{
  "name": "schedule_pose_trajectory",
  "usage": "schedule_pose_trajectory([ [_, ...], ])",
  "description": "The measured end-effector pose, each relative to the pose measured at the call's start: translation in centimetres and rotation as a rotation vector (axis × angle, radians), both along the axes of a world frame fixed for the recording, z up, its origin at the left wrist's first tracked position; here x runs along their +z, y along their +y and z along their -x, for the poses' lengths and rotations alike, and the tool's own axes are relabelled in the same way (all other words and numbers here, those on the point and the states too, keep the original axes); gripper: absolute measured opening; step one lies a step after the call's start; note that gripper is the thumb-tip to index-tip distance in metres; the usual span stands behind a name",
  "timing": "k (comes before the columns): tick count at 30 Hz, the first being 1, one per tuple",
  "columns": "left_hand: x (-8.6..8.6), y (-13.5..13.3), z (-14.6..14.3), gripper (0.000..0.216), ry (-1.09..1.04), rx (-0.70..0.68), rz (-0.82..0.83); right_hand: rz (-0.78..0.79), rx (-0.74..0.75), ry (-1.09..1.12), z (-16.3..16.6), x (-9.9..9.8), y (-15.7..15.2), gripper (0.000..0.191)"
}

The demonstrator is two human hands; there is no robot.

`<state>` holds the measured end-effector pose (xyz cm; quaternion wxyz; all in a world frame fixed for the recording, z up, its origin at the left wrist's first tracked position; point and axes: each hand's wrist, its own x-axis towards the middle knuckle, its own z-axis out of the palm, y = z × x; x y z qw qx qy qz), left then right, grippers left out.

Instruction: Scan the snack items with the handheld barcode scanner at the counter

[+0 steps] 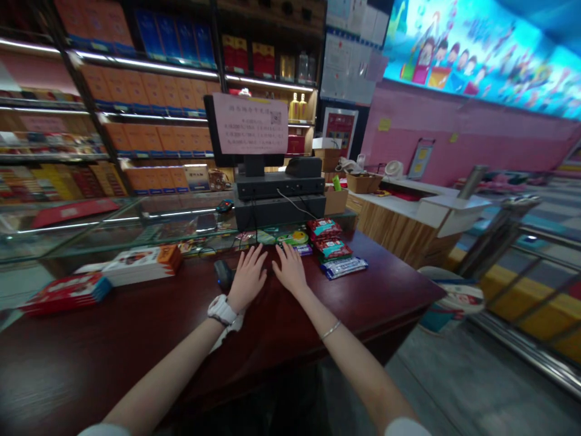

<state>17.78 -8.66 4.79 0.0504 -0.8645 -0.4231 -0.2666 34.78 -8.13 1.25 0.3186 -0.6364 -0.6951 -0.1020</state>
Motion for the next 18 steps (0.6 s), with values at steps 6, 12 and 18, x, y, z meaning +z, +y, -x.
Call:
schedule_pose_trajectory([
  [6,-0.6,0.0,7.1,0.051,-0.048,0.111,-0.001,-0.011,0.167,0.047,5.8,2.1,0.1,0.057],
  [12,-0.9,1.0,13.6,0.048,-0.106,0.291,0.005,-0.004,0.324,0.066,12.1,2.6,0.8,0.056],
  [18,-1.6,2.4,19.0,0.047,-0.143,0.404,-0.011,0.013,0.434,0.06,18.5,2.3,1.4,0.057],
])
